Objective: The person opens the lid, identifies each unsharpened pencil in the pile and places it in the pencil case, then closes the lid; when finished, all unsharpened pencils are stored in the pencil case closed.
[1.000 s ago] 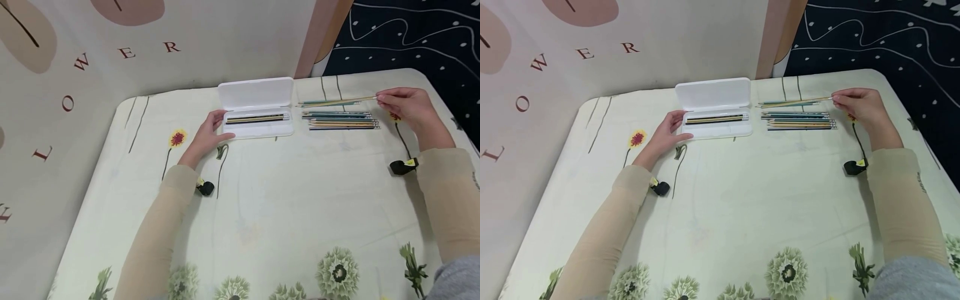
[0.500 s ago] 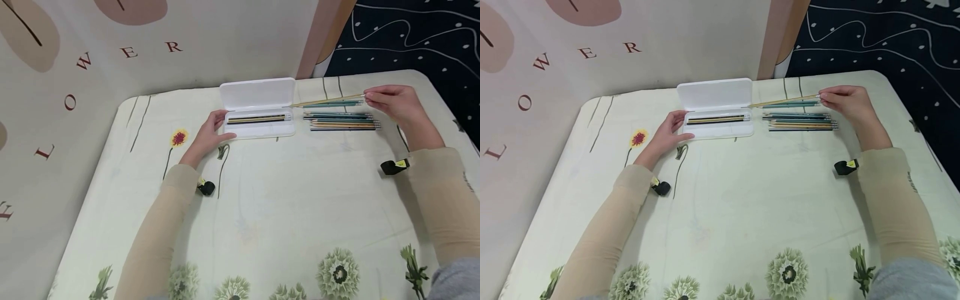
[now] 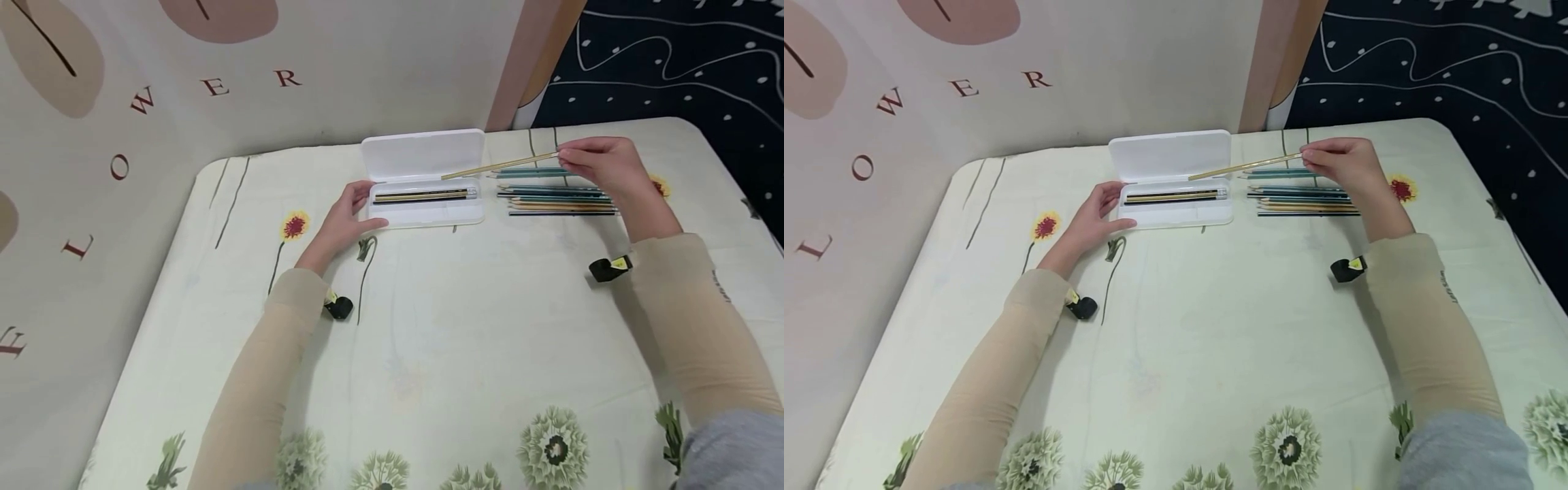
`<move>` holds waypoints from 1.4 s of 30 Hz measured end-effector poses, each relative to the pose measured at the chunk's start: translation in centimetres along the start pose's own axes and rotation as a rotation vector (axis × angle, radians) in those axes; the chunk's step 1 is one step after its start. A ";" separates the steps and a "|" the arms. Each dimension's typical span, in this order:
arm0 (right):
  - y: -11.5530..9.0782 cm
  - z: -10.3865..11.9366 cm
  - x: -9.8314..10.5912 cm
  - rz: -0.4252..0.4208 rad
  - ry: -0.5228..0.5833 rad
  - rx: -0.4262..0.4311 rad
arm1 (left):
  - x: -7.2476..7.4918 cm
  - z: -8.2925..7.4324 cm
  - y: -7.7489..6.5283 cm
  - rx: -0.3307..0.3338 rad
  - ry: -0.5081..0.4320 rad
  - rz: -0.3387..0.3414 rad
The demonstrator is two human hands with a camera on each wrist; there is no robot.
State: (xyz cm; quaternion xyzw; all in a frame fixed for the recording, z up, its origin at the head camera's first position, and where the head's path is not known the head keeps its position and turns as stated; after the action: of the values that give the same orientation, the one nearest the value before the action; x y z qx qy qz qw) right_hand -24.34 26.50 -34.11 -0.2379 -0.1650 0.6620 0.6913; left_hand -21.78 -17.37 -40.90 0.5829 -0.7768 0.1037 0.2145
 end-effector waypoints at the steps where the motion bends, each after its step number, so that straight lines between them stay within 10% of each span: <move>1: 0.1 0.0 -0.4 -0.007 -0.014 -0.002 | 0.0 0.0 0.0 0.000 0.000 0.000; 42: 2.4 -2.9 -10.8 0.064 -0.394 0.060 | 0.0 -0.2 0.0 0.008 0.015 0.003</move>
State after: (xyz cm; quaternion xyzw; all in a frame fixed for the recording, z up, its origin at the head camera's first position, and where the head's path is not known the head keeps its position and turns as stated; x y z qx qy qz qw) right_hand -25.53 15.43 -36.93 -0.0883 -0.2695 0.7221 0.6310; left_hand -21.71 -17.32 -40.73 0.5820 -0.7755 0.1115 0.2176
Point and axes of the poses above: each hand's wrist, its own y-axis towards the middle knuckle, its own x-axis out of the back of the hand, z = x × y, the point moved 2 cm from there along y, towards the middle knuckle, and after that the axes turned 14 degrees about -x, right-handed, at the moved point
